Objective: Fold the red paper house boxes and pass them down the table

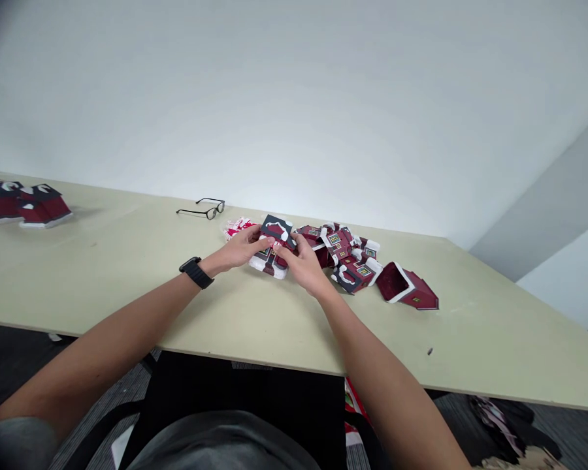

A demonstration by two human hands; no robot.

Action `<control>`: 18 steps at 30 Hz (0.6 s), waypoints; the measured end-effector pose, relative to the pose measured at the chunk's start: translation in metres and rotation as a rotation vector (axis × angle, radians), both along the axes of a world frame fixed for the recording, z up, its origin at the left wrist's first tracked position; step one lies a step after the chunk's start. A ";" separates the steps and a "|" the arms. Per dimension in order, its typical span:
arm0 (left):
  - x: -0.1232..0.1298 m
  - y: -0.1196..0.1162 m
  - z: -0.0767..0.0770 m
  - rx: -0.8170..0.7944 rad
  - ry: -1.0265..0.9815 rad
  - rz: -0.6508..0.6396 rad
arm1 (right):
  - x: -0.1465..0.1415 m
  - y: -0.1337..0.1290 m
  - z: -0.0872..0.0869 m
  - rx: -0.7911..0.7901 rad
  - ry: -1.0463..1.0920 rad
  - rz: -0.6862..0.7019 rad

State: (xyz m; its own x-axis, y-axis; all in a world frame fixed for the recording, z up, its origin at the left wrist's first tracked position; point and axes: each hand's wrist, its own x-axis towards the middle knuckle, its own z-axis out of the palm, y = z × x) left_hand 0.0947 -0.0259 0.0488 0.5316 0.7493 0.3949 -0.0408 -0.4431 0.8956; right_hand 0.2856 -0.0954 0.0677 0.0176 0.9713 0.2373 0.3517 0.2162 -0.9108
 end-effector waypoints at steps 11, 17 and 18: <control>-0.003 -0.041 0.024 0.243 0.370 0.458 | -0.016 -0.002 -0.022 0.142 -0.249 -0.048; -0.054 -0.051 0.025 0.266 0.430 0.380 | -0.021 -0.007 -0.021 0.195 -0.157 0.126; -0.068 -0.051 0.024 0.262 0.453 0.348 | -0.021 -0.007 -0.020 0.210 -0.137 0.116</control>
State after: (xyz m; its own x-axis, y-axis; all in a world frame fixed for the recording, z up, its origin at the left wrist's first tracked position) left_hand 0.0272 -0.0772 0.0728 0.4317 0.8174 0.3816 0.5037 -0.5693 0.6498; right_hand 0.2647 -0.1029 0.0472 -0.1375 0.8943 0.4259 0.4307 0.4412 -0.7873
